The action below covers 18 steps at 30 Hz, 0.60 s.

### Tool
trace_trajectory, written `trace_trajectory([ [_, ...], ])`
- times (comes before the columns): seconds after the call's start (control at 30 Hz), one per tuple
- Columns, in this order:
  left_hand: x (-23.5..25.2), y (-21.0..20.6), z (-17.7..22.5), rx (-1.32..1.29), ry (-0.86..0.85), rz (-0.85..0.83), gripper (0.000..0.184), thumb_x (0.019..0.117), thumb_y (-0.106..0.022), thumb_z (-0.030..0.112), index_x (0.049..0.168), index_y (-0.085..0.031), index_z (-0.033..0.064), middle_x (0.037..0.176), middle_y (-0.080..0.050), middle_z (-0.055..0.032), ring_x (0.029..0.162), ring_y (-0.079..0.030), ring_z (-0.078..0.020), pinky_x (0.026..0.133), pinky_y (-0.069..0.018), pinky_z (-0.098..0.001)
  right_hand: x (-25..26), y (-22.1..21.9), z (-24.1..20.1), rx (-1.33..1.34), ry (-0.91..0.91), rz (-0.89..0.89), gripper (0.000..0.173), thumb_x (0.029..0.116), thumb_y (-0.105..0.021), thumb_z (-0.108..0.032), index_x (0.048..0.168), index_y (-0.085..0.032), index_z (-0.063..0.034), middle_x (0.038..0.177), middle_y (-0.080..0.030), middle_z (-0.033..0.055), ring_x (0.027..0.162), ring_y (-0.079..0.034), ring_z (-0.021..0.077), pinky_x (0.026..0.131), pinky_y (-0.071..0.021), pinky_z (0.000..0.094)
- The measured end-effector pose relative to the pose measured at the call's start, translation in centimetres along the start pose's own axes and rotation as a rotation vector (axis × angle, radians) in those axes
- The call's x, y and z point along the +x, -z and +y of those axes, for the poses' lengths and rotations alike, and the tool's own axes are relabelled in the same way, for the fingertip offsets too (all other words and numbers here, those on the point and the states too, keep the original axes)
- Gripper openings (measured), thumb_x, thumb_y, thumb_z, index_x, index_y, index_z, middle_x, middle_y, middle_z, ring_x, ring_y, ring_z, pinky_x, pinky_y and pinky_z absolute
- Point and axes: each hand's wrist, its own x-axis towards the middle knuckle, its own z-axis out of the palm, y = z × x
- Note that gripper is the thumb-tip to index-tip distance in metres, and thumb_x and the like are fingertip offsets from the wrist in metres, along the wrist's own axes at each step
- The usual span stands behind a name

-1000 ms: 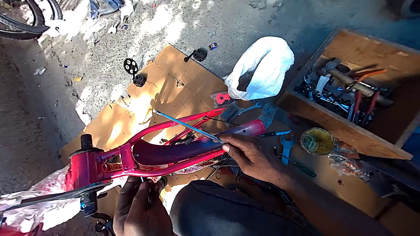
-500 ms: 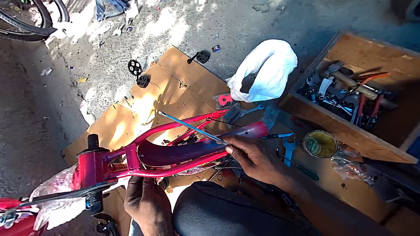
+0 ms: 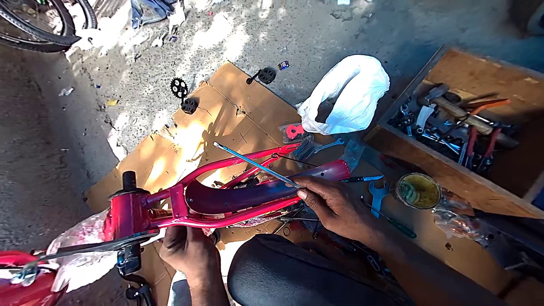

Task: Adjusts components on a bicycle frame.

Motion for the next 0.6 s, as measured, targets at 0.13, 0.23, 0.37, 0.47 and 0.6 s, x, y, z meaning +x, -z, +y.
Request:
trace_trajectory([
  [0.13,0.2,0.2,1.0,0.388,-0.218,-0.013,0.007,0.0864,-0.064,-0.005,0.089,-0.071,-0.0054,0.084,-0.071,-0.0001,0.081,-0.069,-0.0002,0.077,-0.0590,-0.0202,0.0,0.0,0.0,-0.016,-0.010,-0.008,0.033,0.1067,-0.049,-0.028,0.135,-0.066,-0.0217,0.102,-0.069,-0.0088,0.076,-0.061,0.0004,0.065,-0.0552,0.0234],
  [0.23,0.4,0.1,1.0,0.486,-0.233,0.020,0.005,0.0844,-0.067,-0.003,0.084,-0.070,-0.0061,0.078,-0.069,-0.0022,0.074,-0.066,0.0019,0.070,-0.0561,-0.0175,0.0,0.0,0.1,-0.024,-0.016,-0.015,0.033,0.1065,-0.049,-0.029,0.133,-0.066,-0.0213,0.101,-0.069,-0.0088,0.074,-0.061,0.0005,0.065,-0.0553,0.0235],
  [0.37,-0.3,-0.2,0.8,0.455,-0.187,-0.016,0.019,0.0821,-0.069,0.002,0.099,-0.068,-0.0056,0.089,-0.072,-0.0036,0.084,-0.071,-0.0041,0.078,-0.0614,-0.0242,-0.1,0.0,0.1,-0.017,-0.030,-0.001,0.033,0.1062,-0.049,-0.029,0.132,-0.067,-0.0211,0.094,-0.067,-0.0093,0.070,-0.058,0.0001,0.062,-0.0529,0.0215],
  [0.47,-2.2,0.9,1.6,0.631,-0.152,-0.058,0.027,0.0836,-0.072,0.007,0.105,-0.067,-0.0081,0.097,-0.070,-0.0136,0.092,-0.073,-0.0131,0.082,-0.0633,-0.0299,-0.1,0.1,0.1,-0.021,-0.036,-0.006,0.033,0.1065,-0.048,-0.030,0.133,-0.067,-0.0228,0.095,-0.067,-0.0099,0.071,-0.059,-0.0002,0.062,-0.0533,0.0216],
  [0.6,-3.9,2.4,4.1,0.439,-0.072,0.063,0.016,0.0927,-0.070,0.006,0.104,-0.069,-0.0066,0.104,-0.067,-0.0098,0.097,-0.069,-0.0149,0.081,-0.0622,-0.0295,0.0,0.0,0.0,-0.020,-0.034,-0.005,0.033,0.1061,-0.048,-0.029,0.131,-0.067,-0.0215,0.097,-0.068,-0.0096,0.072,-0.060,-0.0007,0.063,-0.0539,0.0214],
])
